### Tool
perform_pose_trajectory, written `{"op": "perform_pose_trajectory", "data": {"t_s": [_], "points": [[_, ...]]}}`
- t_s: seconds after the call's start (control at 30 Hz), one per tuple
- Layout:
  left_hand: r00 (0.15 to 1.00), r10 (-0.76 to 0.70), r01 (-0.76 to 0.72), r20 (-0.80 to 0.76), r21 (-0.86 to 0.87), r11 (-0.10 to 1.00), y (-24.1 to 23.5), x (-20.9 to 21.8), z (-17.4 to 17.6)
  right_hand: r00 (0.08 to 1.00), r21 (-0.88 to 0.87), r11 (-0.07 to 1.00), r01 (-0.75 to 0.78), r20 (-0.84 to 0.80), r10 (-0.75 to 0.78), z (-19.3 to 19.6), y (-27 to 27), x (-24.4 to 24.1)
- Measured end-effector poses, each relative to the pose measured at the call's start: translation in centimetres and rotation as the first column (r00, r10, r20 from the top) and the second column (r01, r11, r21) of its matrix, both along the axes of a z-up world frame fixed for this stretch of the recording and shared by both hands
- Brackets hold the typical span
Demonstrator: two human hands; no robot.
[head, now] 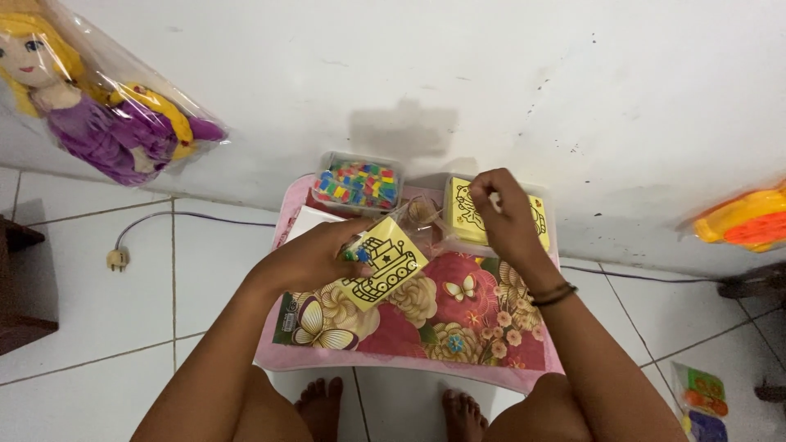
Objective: The person places small yellow cards with printed designs into clear plastic sleeves, then adds small colorful blocks into the sleeves. The person repeats this process for multiple cards, placing the finished packages on the floor.
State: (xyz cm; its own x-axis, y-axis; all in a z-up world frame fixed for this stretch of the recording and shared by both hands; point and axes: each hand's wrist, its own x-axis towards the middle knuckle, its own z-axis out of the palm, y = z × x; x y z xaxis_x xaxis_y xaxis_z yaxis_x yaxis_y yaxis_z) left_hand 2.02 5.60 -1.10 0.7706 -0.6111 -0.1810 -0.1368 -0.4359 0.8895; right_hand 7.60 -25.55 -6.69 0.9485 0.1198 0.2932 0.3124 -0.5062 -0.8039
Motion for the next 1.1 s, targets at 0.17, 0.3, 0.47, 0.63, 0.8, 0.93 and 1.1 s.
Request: {"op": "perform_pose_trajectory", "data": {"t_s": [0.17, 0.3, 0.47, 0.63, 0.8, 0.93, 1.1], "points": [[1.0, -0.008, 0.008, -0.018, -0.007, 1.0, -1.1, -0.4, 0.6, 0.998, 0.173, 0.985, 0.021, -0.055, -0.011, 4.9, -0.5, -4.2], [0.999, -0.029, 0.028, -0.041, -0.014, 0.999, -2.4, -1.1, 1.6, 1.0, 0.213, 0.977, 0.007, 0.001, -0.007, 6.1, -2.1, -5.9], [0.996, -0.076, 0.075, -0.041, -0.034, 0.997, -3.2, -1.7, 1.7, 0.997, 0.125, 0.989, -0.076, 0.043, 0.071, 6.7, -2.5, -6.9], [0.993, -0.109, 0.107, -0.048, -0.051, 0.993, -3.7, -1.9, 1.3, 0.978, 0.169, 0.966, -0.194, -0.042, 0.203, 7.1, -2.3, -7.5], [0.995, -0.097, 0.096, -0.004, -0.119, 0.988, -3.9, -1.4, 0.3, 0.946, 0.161, 0.941, -0.298, -0.08, 0.314, 6.6, -2.9, -7.2], [0.995, -0.096, 0.095, 0.0, -0.168, 0.981, -4.8, -2.3, 1.0, 0.939, 0.139, 0.936, -0.325, -0.07, 0.336, 7.5, -2.4, -7.4], [0.995, -0.092, 0.095, 0.025, -0.192, 0.977, -5.0, -2.0, -0.1, 0.909, 0.095, 0.909, -0.406, -0.059, 0.412, 7.8, -1.9, -7.6]]}}
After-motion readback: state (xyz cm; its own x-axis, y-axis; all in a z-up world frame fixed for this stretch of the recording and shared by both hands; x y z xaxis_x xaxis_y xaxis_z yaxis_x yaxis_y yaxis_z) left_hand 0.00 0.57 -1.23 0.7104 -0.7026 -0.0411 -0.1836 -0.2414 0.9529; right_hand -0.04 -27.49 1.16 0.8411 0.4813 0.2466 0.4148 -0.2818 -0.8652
